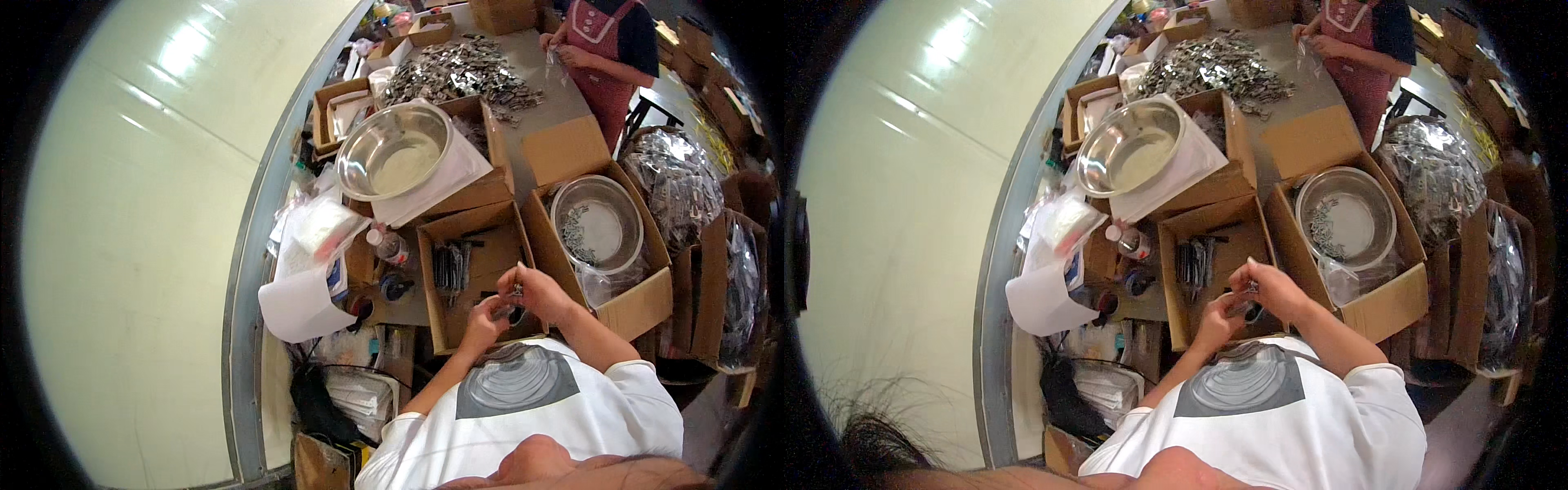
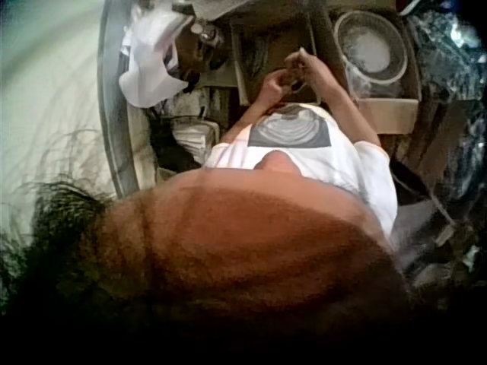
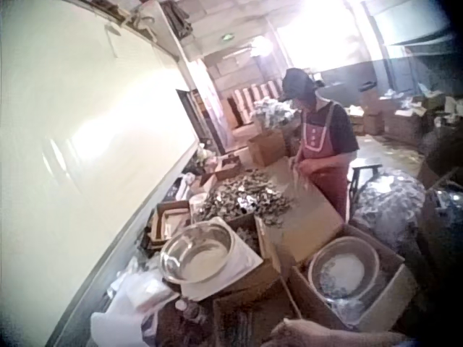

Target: The person picks up metal parts from a box and puts them into small plastic bags, then places the filled bags into a larger box.

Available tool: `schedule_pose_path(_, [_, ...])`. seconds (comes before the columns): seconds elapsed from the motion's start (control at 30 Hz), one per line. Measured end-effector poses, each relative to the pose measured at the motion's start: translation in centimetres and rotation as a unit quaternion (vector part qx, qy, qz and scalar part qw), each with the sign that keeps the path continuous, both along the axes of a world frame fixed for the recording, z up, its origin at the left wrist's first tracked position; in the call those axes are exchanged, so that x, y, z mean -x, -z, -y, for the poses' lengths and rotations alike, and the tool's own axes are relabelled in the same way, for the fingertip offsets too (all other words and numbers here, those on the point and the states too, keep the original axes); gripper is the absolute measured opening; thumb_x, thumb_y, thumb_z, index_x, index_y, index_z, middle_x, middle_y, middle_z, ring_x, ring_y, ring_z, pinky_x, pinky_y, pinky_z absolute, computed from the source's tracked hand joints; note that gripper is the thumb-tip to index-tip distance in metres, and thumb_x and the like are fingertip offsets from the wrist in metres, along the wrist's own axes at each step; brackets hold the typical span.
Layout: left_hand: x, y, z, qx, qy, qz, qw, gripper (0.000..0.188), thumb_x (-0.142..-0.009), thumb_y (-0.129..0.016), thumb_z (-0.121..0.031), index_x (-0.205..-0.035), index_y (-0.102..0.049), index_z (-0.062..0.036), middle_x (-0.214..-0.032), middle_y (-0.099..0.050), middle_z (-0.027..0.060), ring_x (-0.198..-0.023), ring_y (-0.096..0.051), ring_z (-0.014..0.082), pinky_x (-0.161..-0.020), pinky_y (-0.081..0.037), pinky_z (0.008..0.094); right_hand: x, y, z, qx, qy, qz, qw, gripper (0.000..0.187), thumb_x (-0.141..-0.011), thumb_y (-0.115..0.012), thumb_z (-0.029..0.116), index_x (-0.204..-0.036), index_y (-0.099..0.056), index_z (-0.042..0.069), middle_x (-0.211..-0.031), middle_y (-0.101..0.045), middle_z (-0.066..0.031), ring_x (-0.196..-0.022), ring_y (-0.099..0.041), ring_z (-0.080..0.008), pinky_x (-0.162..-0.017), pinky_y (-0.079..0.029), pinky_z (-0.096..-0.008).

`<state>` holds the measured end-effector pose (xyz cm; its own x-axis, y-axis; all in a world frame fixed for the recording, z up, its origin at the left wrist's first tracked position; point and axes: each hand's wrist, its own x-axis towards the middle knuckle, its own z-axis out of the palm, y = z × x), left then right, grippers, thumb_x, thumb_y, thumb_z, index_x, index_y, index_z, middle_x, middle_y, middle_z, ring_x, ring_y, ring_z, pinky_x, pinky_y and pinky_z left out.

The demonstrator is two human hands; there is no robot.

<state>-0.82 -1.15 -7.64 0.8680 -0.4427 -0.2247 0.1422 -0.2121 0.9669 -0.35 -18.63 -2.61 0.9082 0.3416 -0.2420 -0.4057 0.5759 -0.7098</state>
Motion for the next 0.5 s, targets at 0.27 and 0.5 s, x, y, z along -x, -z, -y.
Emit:
schedule_pose_path(0.27, [0.2, 3.4, -0.6, 0.054, -0.033, -0.04, 0.997, 0.039, -0.069, -0.058, 0.004, -0.108, -0.058, 0.003, -0.103, -0.061, 0.0072, -0.096, -0.058, 0.0156, -0.081, -0.048, 0.0288, 1.7, -0.1, -0.7, 0.244, -0.066, 0.207, 0.945, 0.033, -0.094, -0.047, 0.03, -0.1, -0.061, 0.0, -0.099, -0.061, -0.0109, -0.096, -0.056, -0.0212, -0.088, -0.042, -0.0349])
schedule_pose_path(0.5, [0.4, 0.3, -1.0, 0.024, -0.018, 0.037, 0.999, 0.028, -0.074, -0.062, -0.001, -0.102, -0.062, 0.0022, -0.104, -0.063, 0.0074, -0.095, -0.059, 0.017, -0.082, -0.046, 0.0293, 1.8, 1.4, 1.4, 0.574, -0.128, 0.423, 0.689, 0.024, -0.073, -0.067, 0.012, -0.094, -0.063, 0.001, -0.097, -0.06, -0.0164, -0.094, -0.058, -0.0336, -0.085, -0.046, -0.0381])
